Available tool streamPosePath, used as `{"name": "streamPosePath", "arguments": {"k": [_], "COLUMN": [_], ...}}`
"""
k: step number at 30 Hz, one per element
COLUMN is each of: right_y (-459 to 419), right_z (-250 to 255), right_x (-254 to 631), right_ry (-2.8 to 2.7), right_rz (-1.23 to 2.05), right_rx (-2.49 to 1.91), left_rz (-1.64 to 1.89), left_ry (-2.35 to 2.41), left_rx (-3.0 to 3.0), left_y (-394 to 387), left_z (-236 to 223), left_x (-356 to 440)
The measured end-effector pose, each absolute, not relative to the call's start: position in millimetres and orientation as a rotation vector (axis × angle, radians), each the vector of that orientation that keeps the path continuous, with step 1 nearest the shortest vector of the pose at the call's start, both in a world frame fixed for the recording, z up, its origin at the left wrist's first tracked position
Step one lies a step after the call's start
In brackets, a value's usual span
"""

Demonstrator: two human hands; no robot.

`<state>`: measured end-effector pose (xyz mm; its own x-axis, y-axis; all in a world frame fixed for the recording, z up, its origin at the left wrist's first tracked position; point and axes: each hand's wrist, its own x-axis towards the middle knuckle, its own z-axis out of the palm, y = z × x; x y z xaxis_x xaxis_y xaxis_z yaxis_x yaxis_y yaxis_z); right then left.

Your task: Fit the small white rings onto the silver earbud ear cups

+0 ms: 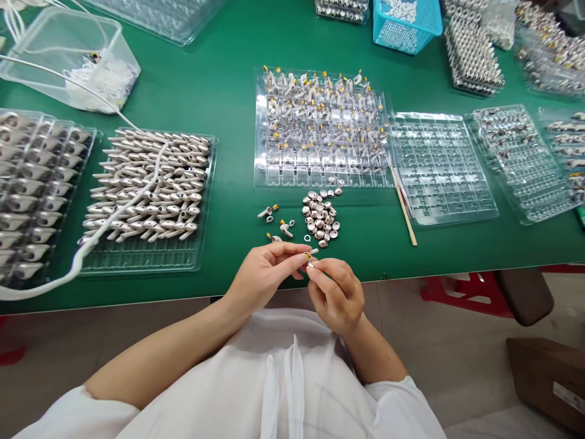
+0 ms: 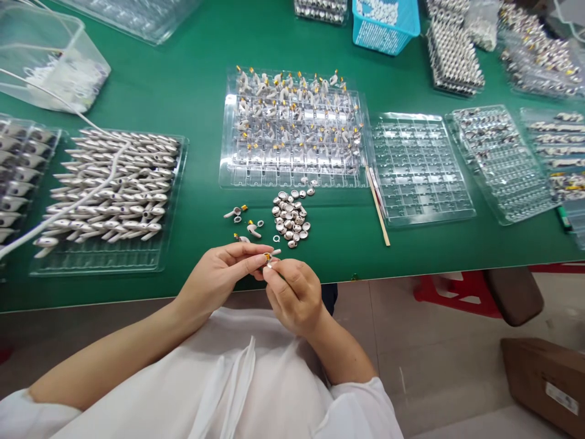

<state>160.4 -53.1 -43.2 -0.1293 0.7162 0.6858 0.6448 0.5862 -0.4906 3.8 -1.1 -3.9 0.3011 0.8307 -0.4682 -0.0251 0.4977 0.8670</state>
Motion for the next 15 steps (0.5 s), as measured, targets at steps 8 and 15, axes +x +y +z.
{"name": "streamPosePath", "arguments": {"k": [8, 15], "right_y": [-54.8, -50.3], "right_z": [-44.6, -41.7], "right_x": [153.4, 152.0], "right_ry": [-1.792, -1.852], "right_rz": [0.083, 0.071], "right_rx": [-1.054, -1.008], "left_rz": [0.736, 0.792], "left_ry": [1.173, 1.176], "left_rx": [0.895, 0.924], "left_y": [-5.5, -6.1], "left_z": [-6.3, -6.9], "left_x": [5.3, 6.7]}}
